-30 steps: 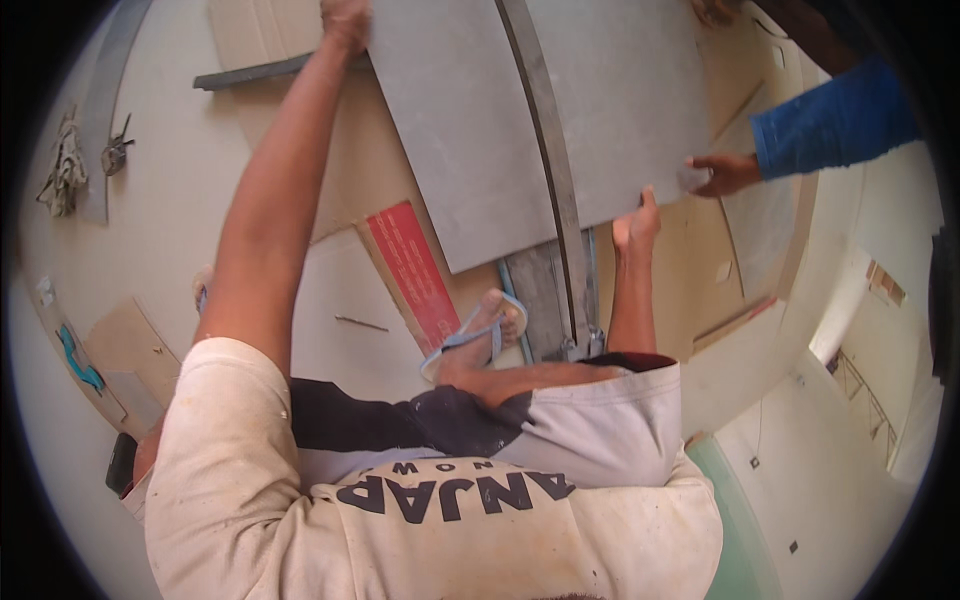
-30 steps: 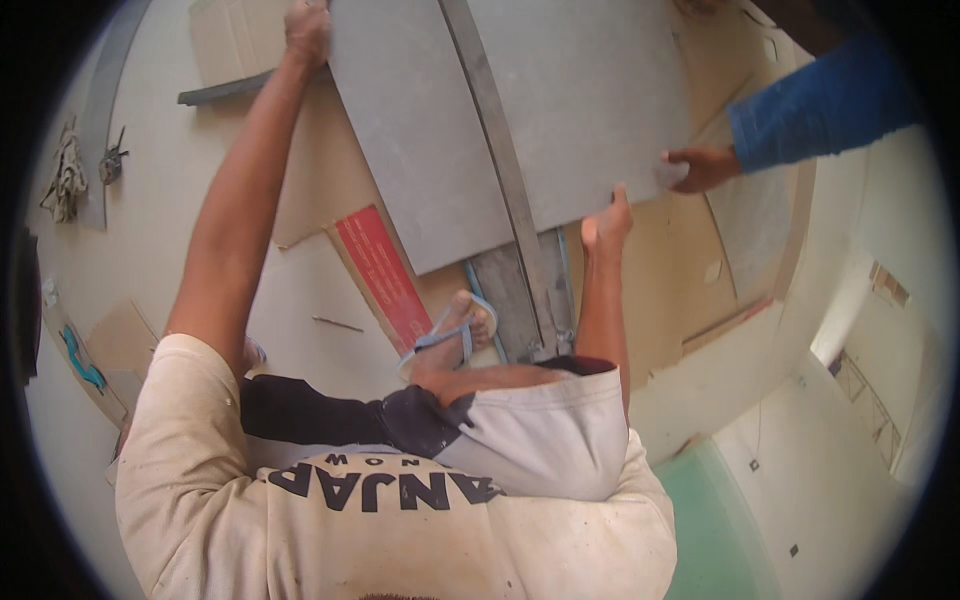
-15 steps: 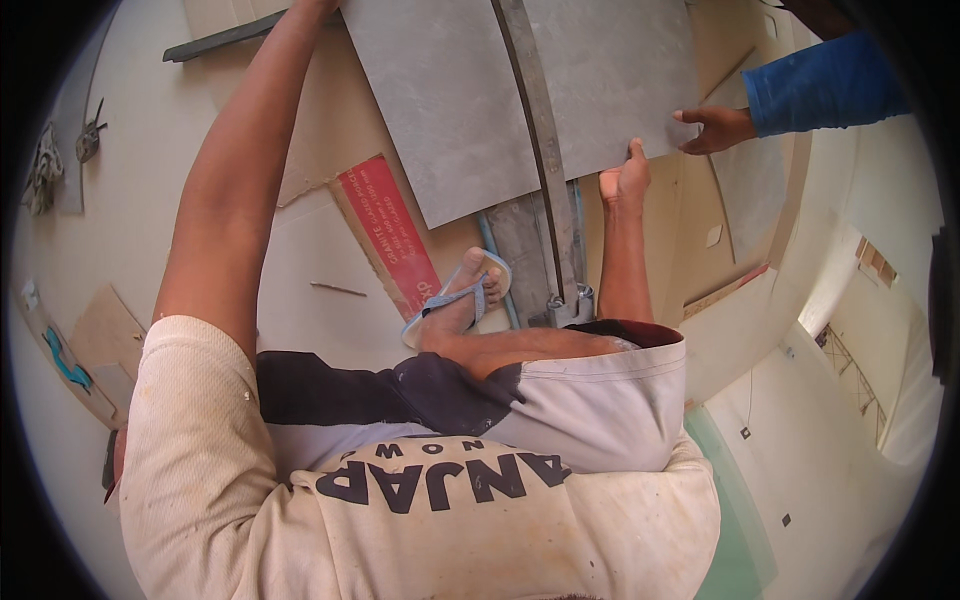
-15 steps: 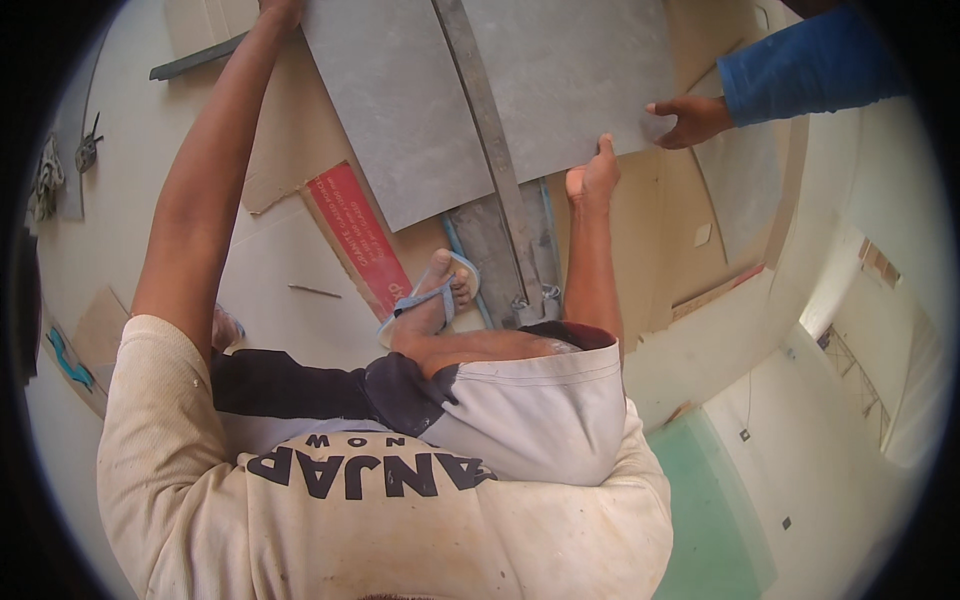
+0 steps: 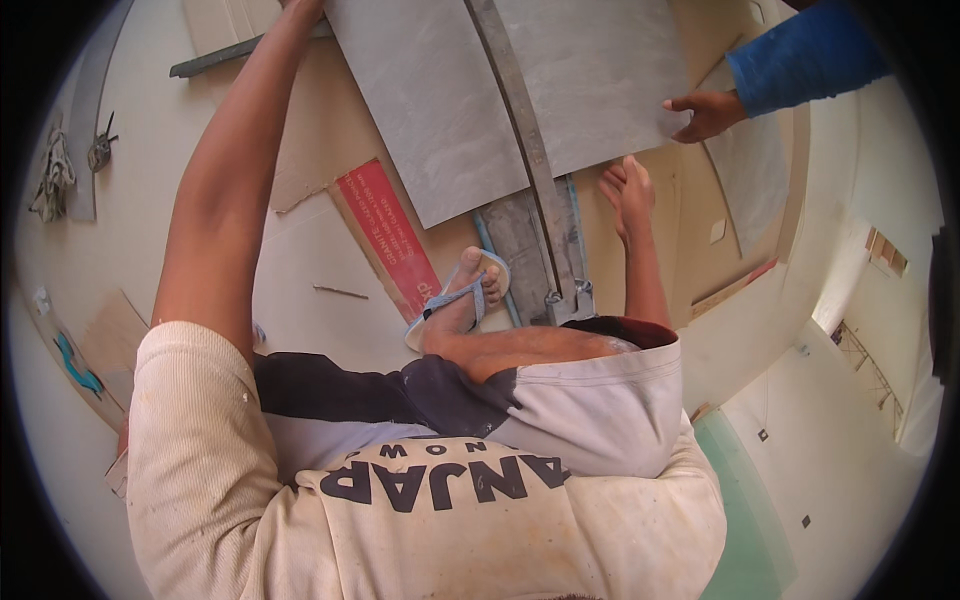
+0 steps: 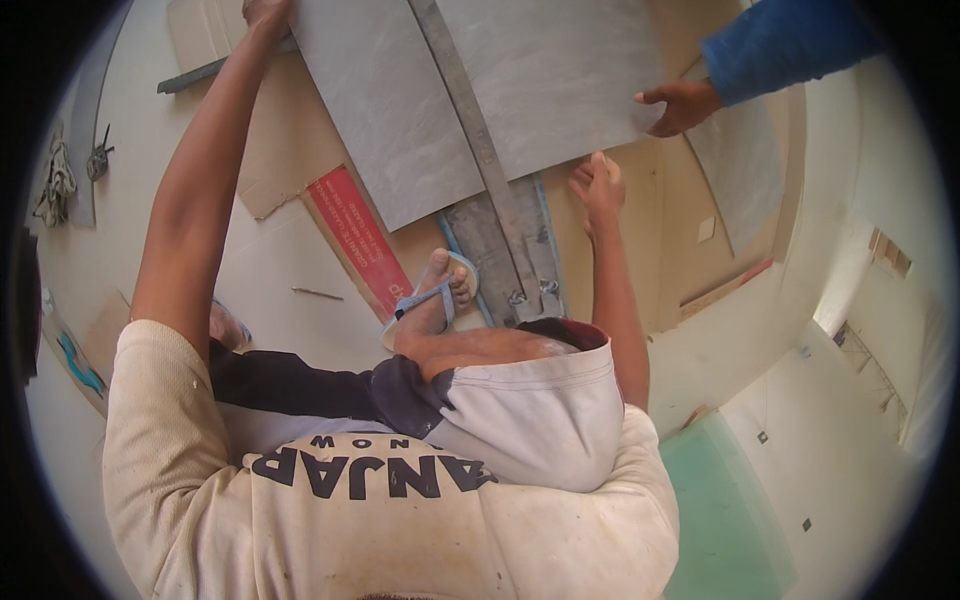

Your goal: The person measures a large ceramic tile with a tape measure and marks it with a pencil. They then position the tile on a manual tile cutter and use the handle to score and snap the tile into two pieces. The person repeats this process for a second tile, measuring and cutting it to size.

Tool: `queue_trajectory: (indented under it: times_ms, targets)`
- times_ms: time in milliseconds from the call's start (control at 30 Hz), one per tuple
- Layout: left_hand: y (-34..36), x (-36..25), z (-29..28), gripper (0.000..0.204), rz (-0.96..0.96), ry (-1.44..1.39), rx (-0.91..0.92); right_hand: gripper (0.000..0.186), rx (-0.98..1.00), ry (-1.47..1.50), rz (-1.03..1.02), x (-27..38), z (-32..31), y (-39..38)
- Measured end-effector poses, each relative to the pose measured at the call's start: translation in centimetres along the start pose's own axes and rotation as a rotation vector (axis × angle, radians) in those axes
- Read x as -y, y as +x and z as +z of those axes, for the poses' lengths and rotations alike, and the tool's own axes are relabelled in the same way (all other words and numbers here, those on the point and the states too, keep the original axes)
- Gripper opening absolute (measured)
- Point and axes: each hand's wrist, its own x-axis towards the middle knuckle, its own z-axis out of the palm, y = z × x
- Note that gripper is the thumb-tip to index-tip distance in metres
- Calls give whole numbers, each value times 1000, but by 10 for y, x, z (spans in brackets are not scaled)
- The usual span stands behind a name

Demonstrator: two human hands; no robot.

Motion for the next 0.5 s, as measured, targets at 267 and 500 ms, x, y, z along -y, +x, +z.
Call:
queue_trajectory:
  times_ms: [267,500]
  targets:
    - [-92,-91,-64,34,616,184,-118,46,10,-772,-203,-105,-171,-218]
    - [-350,-98,-87,10,504,-116,982,46,-5,-674,62,-188,-221,-314]
